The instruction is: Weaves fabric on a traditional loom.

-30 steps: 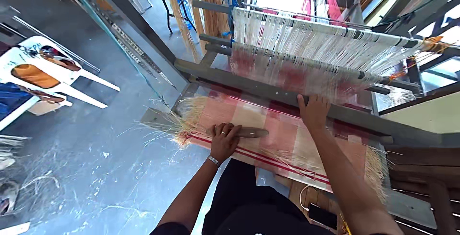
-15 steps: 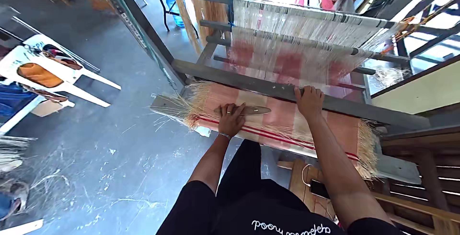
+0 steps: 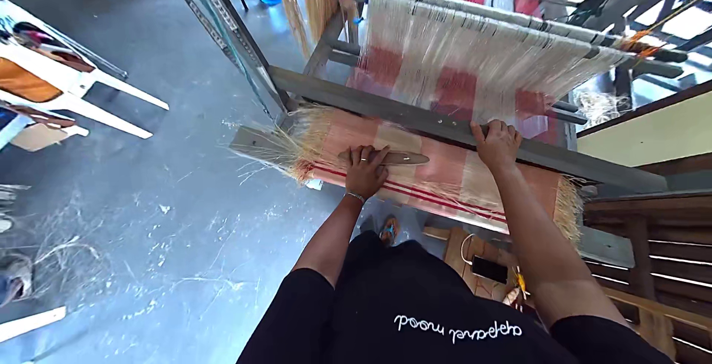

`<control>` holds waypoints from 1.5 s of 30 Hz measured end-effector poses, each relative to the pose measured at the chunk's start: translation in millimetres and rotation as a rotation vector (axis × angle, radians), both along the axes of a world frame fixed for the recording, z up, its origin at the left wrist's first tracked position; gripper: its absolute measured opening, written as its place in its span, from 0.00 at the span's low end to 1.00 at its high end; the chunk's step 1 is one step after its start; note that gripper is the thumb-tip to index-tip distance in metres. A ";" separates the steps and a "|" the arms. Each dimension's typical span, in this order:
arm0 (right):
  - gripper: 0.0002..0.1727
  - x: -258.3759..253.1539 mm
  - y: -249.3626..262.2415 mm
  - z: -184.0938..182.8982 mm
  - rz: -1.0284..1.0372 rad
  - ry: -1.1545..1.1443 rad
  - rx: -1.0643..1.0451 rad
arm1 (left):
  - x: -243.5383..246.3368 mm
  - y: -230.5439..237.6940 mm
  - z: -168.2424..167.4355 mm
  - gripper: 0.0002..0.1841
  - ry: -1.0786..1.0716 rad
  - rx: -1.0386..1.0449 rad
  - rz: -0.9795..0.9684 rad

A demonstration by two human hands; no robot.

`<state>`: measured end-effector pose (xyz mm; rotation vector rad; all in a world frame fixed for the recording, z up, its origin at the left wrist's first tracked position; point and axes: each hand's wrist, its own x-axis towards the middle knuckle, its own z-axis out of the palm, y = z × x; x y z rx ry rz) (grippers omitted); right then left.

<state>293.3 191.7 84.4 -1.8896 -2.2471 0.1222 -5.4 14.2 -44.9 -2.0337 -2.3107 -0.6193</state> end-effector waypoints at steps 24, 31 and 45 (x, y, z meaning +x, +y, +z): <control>0.40 -20.4 49.8 -6.4 -0.097 -0.005 0.138 | -1.9 8.6 0.5 0.28 0.013 0.154 0.010; 0.40 -10.6 4.5 3.7 -0.073 0.038 0.024 | -1.0 7.5 -1.2 0.28 0.022 0.151 0.007; 0.23 153.4 -104.2 -4.1 -0.395 0.587 0.039 | -4.0 6.9 -1.8 0.36 0.005 0.090 -0.023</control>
